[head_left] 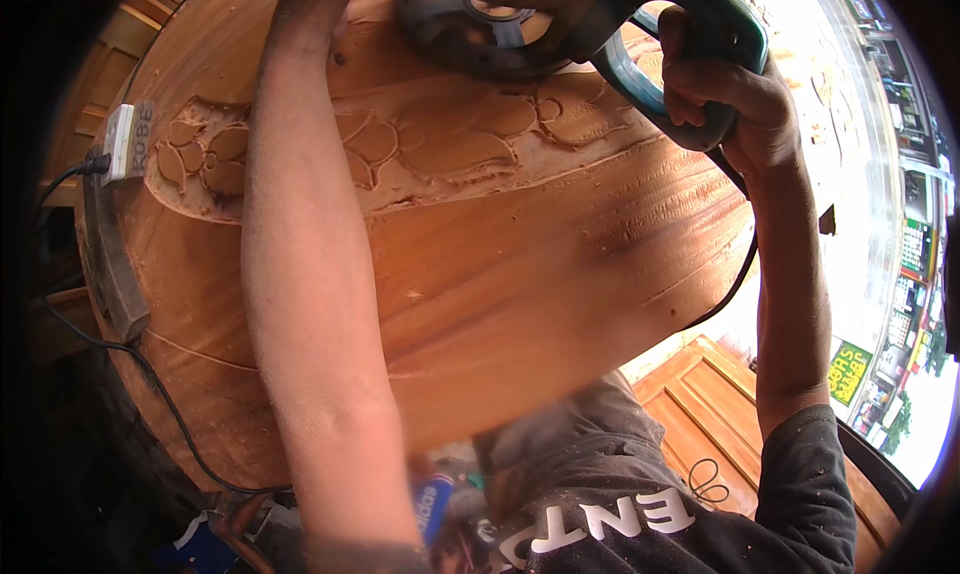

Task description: The person uses a handheld router to carve decorative floral patterns into a large wooden panel, following traced lines while holding the tool with both hands.

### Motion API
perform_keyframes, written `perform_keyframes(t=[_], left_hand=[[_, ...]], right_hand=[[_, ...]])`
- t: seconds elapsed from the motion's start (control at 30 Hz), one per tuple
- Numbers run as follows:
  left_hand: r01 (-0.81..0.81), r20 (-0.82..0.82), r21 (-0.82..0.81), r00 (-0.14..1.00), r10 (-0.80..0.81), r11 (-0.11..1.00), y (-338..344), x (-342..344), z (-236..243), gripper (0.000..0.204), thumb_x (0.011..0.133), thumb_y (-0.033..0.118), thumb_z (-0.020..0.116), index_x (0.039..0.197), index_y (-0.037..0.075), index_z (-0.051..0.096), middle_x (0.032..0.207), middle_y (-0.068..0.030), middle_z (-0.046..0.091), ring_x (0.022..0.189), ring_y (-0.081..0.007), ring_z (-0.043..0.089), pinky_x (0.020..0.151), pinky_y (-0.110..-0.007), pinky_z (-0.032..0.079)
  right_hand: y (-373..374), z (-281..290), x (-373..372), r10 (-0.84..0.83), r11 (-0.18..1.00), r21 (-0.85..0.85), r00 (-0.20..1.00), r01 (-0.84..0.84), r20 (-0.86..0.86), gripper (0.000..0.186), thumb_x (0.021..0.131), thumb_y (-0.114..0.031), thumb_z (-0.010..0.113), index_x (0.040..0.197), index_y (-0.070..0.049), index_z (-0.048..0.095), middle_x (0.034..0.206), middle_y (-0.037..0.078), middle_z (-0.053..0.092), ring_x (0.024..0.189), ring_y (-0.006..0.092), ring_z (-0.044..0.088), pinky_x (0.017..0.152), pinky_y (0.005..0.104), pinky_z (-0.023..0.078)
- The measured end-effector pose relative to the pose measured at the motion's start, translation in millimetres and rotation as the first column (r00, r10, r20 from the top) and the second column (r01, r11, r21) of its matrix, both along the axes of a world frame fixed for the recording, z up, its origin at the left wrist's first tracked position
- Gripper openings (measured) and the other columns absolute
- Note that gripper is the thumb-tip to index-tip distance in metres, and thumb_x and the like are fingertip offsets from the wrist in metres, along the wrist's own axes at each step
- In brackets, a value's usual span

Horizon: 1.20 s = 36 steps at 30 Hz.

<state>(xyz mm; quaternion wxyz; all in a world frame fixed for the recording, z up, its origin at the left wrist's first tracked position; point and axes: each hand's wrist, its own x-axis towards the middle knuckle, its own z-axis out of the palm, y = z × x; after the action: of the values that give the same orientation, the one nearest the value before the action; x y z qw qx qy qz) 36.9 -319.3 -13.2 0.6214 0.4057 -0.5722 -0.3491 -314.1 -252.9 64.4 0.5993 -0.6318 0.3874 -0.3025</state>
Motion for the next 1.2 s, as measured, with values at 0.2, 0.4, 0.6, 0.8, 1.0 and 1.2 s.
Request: perform_keyframes(t=[0.2, 0.4, 0.6, 0.8, 1.0, 1.2], left_hand=[[-0.047, 0.084, -0.037, 0.995, 0.050, 0.998, 0.7, 2.3, -2.2, 0.064, 0.111, 0.047, 0.037, 0.162, 0.009, 0.033, 0.171, -0.0113, 0.025, 0.156, -0.0231, 0.026, 0.124, -0.046, 0.027], [0.256, -0.119, -0.049, 0.958, -0.260, 0.965, -3.5, 40.8, -2.0, 0.062, 0.110, 0.046, 0.039, 0.162, 0.012, 0.035, 0.170, -0.0098, 0.027, 0.156, -0.0215, 0.027, 0.123, -0.047, 0.029], [-0.037, 0.083, -0.042, 0.996, 0.040, 0.998, 0.4, 8.8, -4.2, 0.064, 0.110, 0.049, 0.038, 0.162, 0.012, 0.035, 0.171, -0.0083, 0.027, 0.156, -0.0210, 0.027, 0.122, -0.048, 0.028], [-0.038, 0.082, -0.051, 0.996, 0.042, 0.998, 1.6, 14.8, -2.7, 0.068, 0.110, 0.053, 0.037, 0.162, 0.010, 0.034, 0.171, -0.0087, 0.027, 0.156, -0.0221, 0.026, 0.123, -0.048, 0.028], [-0.024, 0.065, 0.003, 0.998, 0.024, 1.000, 5.1, 6.8, 1.7, 0.071, 0.110, 0.055, 0.034, 0.164, 0.009, 0.028, 0.171, -0.0099, 0.026, 0.157, -0.0227, 0.023, 0.125, -0.049, 0.023], [0.360, -0.415, 0.054, 0.856, -0.307, 0.931, 12.9, 30.9, 15.5, 0.073, 0.110, 0.055, 0.033, 0.165, 0.009, 0.023, 0.171, -0.0091, 0.024, 0.158, -0.0218, 0.020, 0.127, -0.048, 0.017]], right_hand=[[1.1, -1.7, 0.6, -0.008, 1.000, -0.003, 1.000, 0.008, 0.010, 0.028, 0.081, -0.007, 0.068, 0.107, 0.001, 0.062, 0.083, 0.004, 0.056, 0.059, 0.0112, 0.051, 0.056, 0.0277, 0.043], [5.2, -0.1, 10.0, -0.023, 1.000, -0.006, 0.999, 0.023, 0.046, 0.033, 0.081, -0.006, 0.068, 0.112, 0.002, 0.062, 0.088, 0.005, 0.057, 0.060, 0.0117, 0.052, 0.057, 0.0280, 0.044], [1.9, -2.9, 4.2, -0.005, 1.000, 0.012, 1.000, 0.005, 0.000, 0.030, 0.080, -0.007, 0.068, 0.108, 0.002, 0.062, 0.083, 0.004, 0.057, 0.059, 0.0116, 0.053, 0.056, 0.0275, 0.044], [7.6, -1.3, 13.2, -0.027, 1.000, -0.013, 1.000, 0.027, 0.011, 0.028, 0.081, -0.009, 0.069, 0.106, 0.002, 0.062, 0.081, 0.004, 0.056, 0.059, 0.0115, 0.053, 0.056, 0.0278, 0.044], [11.3, -1.5, 15.5, -0.066, 0.998, -0.003, 0.998, 0.066, 0.009, 0.031, 0.081, -0.009, 0.069, 0.109, 0.002, 0.062, 0.084, 0.004, 0.057, 0.060, 0.0117, 0.054, 0.057, 0.0278, 0.045], [7.6, -2.7, 14.5, -0.031, 0.999, 0.026, 0.999, 0.031, 0.008, 0.033, 0.081, -0.008, 0.069, 0.111, 0.003, 0.061, 0.087, 0.004, 0.057, 0.060, 0.0115, 0.053, 0.058, 0.0279, 0.046]])
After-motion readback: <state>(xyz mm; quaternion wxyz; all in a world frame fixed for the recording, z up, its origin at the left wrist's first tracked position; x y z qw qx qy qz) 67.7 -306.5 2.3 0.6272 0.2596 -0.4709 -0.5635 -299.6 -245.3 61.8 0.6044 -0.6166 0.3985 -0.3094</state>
